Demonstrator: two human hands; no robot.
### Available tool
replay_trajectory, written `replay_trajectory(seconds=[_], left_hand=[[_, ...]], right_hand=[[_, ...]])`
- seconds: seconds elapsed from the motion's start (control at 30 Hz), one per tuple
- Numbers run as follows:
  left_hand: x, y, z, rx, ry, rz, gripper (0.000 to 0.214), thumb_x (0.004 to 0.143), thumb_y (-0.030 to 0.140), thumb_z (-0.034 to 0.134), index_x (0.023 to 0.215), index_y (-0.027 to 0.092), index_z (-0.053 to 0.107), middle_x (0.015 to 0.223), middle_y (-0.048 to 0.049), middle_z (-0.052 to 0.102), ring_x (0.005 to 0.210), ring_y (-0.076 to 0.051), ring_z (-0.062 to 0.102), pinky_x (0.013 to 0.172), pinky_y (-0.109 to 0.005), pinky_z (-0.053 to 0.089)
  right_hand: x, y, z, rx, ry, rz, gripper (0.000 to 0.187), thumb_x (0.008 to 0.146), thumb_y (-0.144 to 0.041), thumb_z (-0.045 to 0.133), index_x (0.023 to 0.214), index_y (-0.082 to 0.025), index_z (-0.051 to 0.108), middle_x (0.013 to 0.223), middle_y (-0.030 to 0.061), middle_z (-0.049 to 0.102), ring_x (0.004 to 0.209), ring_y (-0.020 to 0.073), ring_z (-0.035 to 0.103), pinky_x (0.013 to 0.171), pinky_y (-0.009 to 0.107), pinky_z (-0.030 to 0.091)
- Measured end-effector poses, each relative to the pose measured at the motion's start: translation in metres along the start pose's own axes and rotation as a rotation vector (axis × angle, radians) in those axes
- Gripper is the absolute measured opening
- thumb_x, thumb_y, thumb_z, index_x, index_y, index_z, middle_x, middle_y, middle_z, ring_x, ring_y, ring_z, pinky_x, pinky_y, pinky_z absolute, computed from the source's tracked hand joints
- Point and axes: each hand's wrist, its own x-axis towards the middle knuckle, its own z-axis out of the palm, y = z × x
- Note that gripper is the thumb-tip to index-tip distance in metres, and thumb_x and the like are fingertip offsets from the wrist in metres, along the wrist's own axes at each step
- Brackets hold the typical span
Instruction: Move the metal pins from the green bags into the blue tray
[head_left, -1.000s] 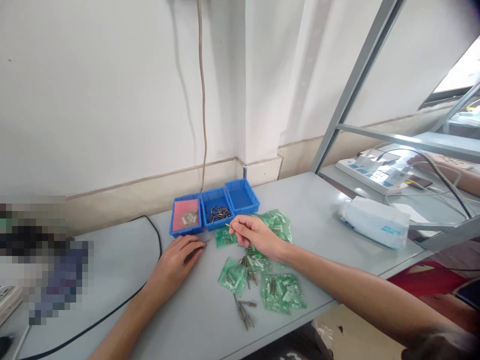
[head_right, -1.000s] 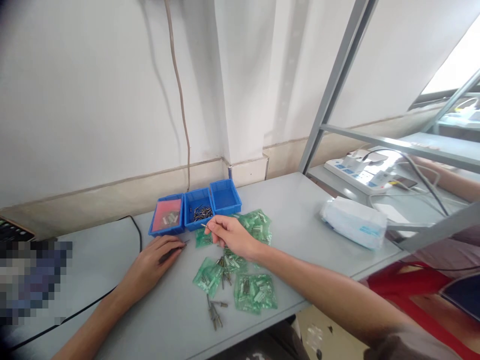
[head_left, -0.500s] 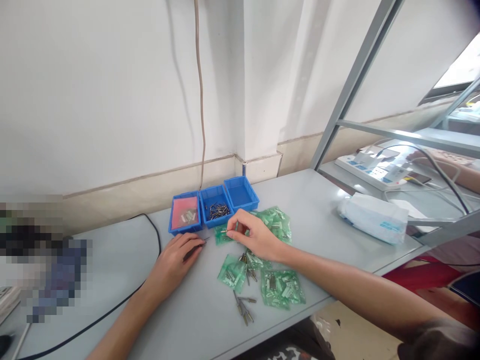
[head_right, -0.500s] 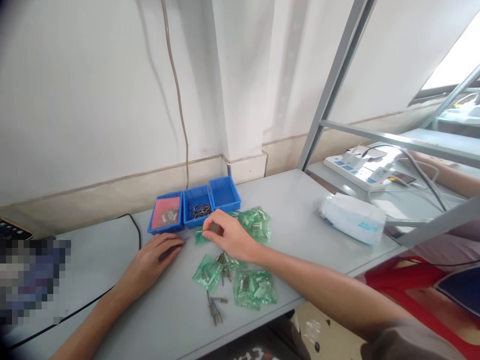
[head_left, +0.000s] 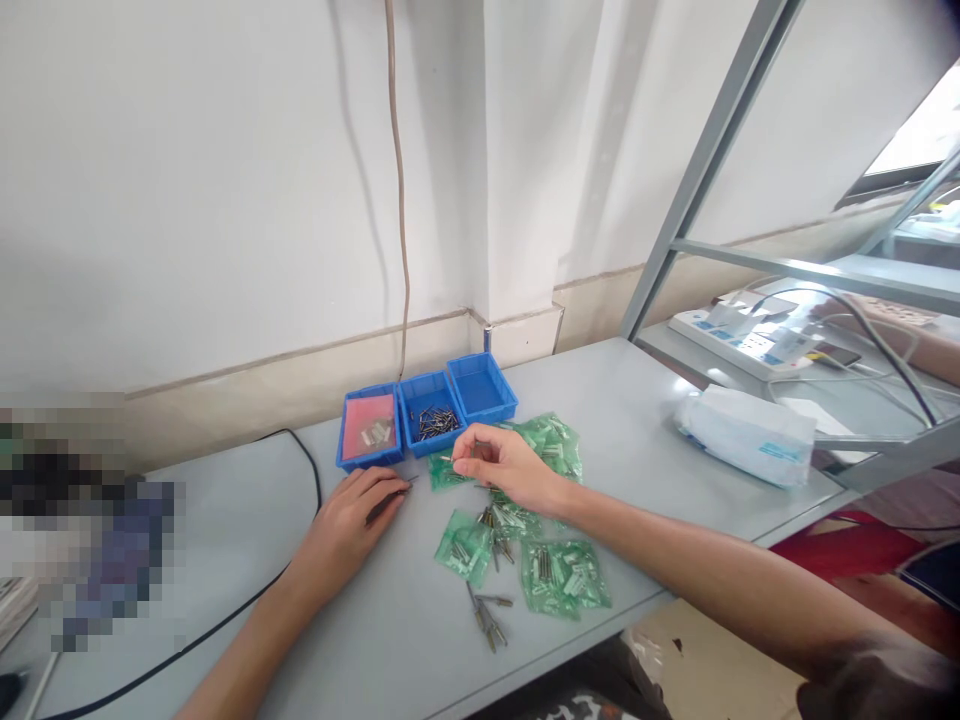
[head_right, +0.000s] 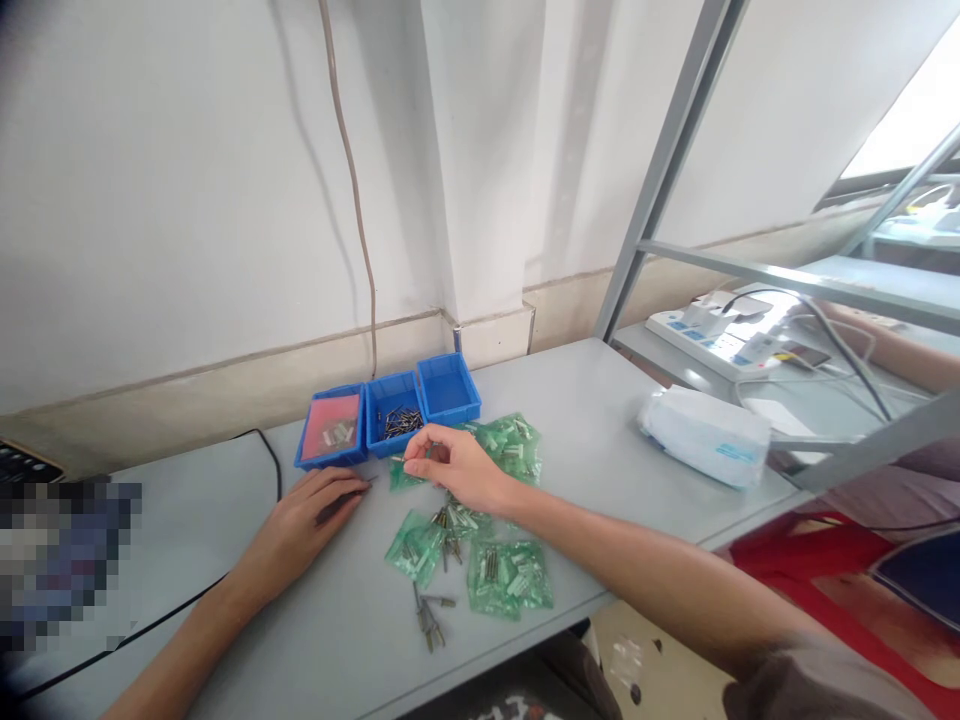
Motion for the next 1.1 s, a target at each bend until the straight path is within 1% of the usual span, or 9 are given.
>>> replay_trajectory(seconds=[0.1, 0.2, 0.4, 0.53, 0.63, 0.77, 0.87, 0.93, 1.1], left_hand=[[0.001, 0.002, -0.002, 0.004, 0.002, 0.003, 0.024, 0.108, 0.035, 0.052, 0.121, 0.028, 0.071, 0.122, -0.0064, 0.071, 0.11, -0.023, 0.067, 0.099, -0.04, 0.055], [0.002, 0.003, -0.002, 0.005, 0.007, 0.001, 0.025, 0.108, 0.036, 0.052, 0.121, 0.028, 0.071, 0.122, -0.0066, 0.071, 0.11, -0.023, 0.067, 0.098, -0.04, 0.056], [0.0, -0.001, 0.001, 0.006, 0.015, -0.002, 0.024, 0.108, 0.035, 0.053, 0.121, 0.029, 0.072, 0.123, -0.0062, 0.071, 0.112, -0.023, 0.067, 0.1, -0.04, 0.056], [0.001, 0.0, 0.0, 0.012, 0.023, -0.001, 0.023, 0.107, 0.035, 0.055, 0.12, 0.028, 0.073, 0.121, -0.0057, 0.072, 0.111, -0.023, 0.068, 0.099, -0.039, 0.055], [0.001, 0.002, -0.001, 0.011, 0.022, 0.006, 0.022, 0.107, 0.034, 0.055, 0.12, 0.028, 0.072, 0.121, -0.0058, 0.072, 0.111, -0.023, 0.067, 0.099, -0.039, 0.055], [0.0, 0.002, -0.001, 0.009, 0.013, 0.008, 0.022, 0.108, 0.033, 0.054, 0.121, 0.028, 0.071, 0.123, -0.0058, 0.071, 0.112, -0.022, 0.067, 0.1, -0.039, 0.054], [0.0, 0.002, -0.001, 0.007, 0.008, 0.008, 0.021, 0.108, 0.033, 0.055, 0.121, 0.027, 0.071, 0.122, -0.0056, 0.071, 0.111, -0.022, 0.066, 0.099, -0.038, 0.054], [0.0, 0.001, 0.0, 0.008, 0.008, 0.009, 0.022, 0.107, 0.033, 0.055, 0.121, 0.027, 0.071, 0.122, -0.0055, 0.071, 0.111, -0.022, 0.066, 0.099, -0.038, 0.054], [0.001, 0.001, 0.0, 0.016, 0.014, 0.012, 0.022, 0.107, 0.032, 0.055, 0.122, 0.027, 0.071, 0.123, -0.0056, 0.071, 0.111, -0.022, 0.066, 0.1, -0.038, 0.053]], right_hand=[[0.001, -0.004, -0.003, 0.36, -0.062, 0.166, 0.037, 0.082, -0.048, 0.088, 0.095, -0.022, 0.065, 0.075, -0.0045, 0.05, 0.062, 0.0109, 0.04, 0.061, 0.027, 0.034], [0.001, -0.006, -0.006, 0.548, -0.077, 0.21, 0.038, 0.081, -0.045, 0.091, 0.094, -0.02, 0.065, 0.08, -0.0034, 0.051, 0.062, 0.0092, 0.038, 0.061, 0.026, 0.032], [0.002, -0.005, -0.006, 0.621, -0.073, 0.217, 0.032, 0.085, -0.04, 0.088, 0.092, -0.018, 0.065, 0.085, -0.001, 0.054, 0.062, 0.0087, 0.037, 0.059, 0.026, 0.029], [0.003, -0.005, -0.006, 0.617, -0.042, 0.201, 0.031, 0.086, -0.038, 0.087, 0.1, -0.019, 0.067, 0.085, -0.002, 0.054, 0.063, 0.0088, 0.039, 0.06, 0.026, 0.029], [0.004, -0.003, -0.006, 0.524, 0.003, 0.165, 0.034, 0.086, -0.041, 0.086, 0.105, -0.021, 0.067, 0.089, -0.0006, 0.059, 0.064, 0.0098, 0.041, 0.06, 0.027, 0.031], [0.004, 0.001, -0.005, 0.161, 0.085, 0.008, 0.031, 0.089, -0.045, 0.081, 0.106, -0.022, 0.069, 0.09, 0.0003, 0.061, 0.069, 0.0128, 0.047, 0.063, 0.028, 0.037], [0.001, 0.003, -0.002, -0.153, 0.143, -0.102, 0.021, 0.092, -0.035, 0.078, 0.106, -0.023, 0.068, 0.09, -0.0012, 0.061, 0.069, 0.0133, 0.049, 0.066, 0.029, 0.04], [-0.001, 0.004, 0.0, -0.303, 0.155, -0.163, 0.015, 0.094, -0.027, 0.075, 0.106, -0.024, 0.068, 0.092, -0.0015, 0.062, 0.068, 0.0129, 0.049, 0.067, 0.028, 0.042], [-0.004, 0.005, 0.002, -0.48, 0.125, -0.269, 0.01, 0.096, -0.017, 0.07, 0.104, -0.023, 0.07, 0.095, -0.0007, 0.06, 0.071, 0.0127, 0.051, 0.071, 0.028, 0.044]])
